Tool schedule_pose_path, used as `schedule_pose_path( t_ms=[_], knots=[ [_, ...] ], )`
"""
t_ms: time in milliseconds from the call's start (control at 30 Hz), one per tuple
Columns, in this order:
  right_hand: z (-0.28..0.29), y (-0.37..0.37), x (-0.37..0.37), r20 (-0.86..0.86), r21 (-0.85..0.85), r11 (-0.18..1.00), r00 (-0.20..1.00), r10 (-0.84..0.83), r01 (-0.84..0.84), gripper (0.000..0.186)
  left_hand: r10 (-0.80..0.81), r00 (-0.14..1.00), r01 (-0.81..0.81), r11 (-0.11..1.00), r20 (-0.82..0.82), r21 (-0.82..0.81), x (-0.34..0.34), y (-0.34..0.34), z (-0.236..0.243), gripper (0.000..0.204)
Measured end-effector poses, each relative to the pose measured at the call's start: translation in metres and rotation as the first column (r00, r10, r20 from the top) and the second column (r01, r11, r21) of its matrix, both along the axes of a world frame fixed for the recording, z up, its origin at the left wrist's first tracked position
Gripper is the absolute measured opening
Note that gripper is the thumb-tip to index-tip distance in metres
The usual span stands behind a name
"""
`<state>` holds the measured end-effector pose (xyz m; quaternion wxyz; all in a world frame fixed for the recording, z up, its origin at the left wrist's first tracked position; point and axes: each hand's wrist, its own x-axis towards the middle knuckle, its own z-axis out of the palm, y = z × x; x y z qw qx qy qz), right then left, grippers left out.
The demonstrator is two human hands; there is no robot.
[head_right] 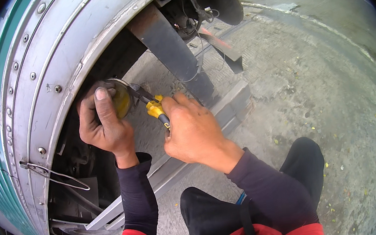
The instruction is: The person exits a truck cab, walks to the rear wheel area, and uses pliers to scrape and clean the surface of a small round light attached to the truck's side. The person repeatedly scrapes the light's surface with the pliers.
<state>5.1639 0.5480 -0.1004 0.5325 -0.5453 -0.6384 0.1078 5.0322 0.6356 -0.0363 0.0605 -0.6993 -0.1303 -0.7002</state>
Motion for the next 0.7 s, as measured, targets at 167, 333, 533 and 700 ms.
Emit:
schedule_pose_path(
  t_ms=[167, 333, 533, 700],
  knots=[
    [-0.004, 0.004, 0.008, -0.150, 0.009, 0.990, 0.979, 0.138, -0.138, 0.031, -0.036, 0.999, 0.035, 0.999, 0.012, 0.018, 0.001, 0.001, 0.000, 0.020],
    [0.003, 0.005, 0.023, -0.268, -0.068, 0.954, 0.927, 0.264, -0.291, 0.019, -0.035, 0.999, 0.035, 0.999, -0.004, -0.010, -0.001, -0.001, 0.001, 0.020],
    [-0.001, 0.011, 0.028, -0.313, -0.123, 0.919, 0.893, 0.322, -0.374, 0.015, -0.005, 0.999, 0.006, 0.999, -0.037, 0.041, -0.002, 0.000, 0.003, 0.020],
    [0.000, -0.004, 0.011, 0.013, 0.008, 0.999, 0.999, 0.035, -0.035, 0.029, 0.029, 0.996, -0.030, 0.999, 0.081, 0.016, 0.007, -0.010, -0.006, 0.040]
  ],
)
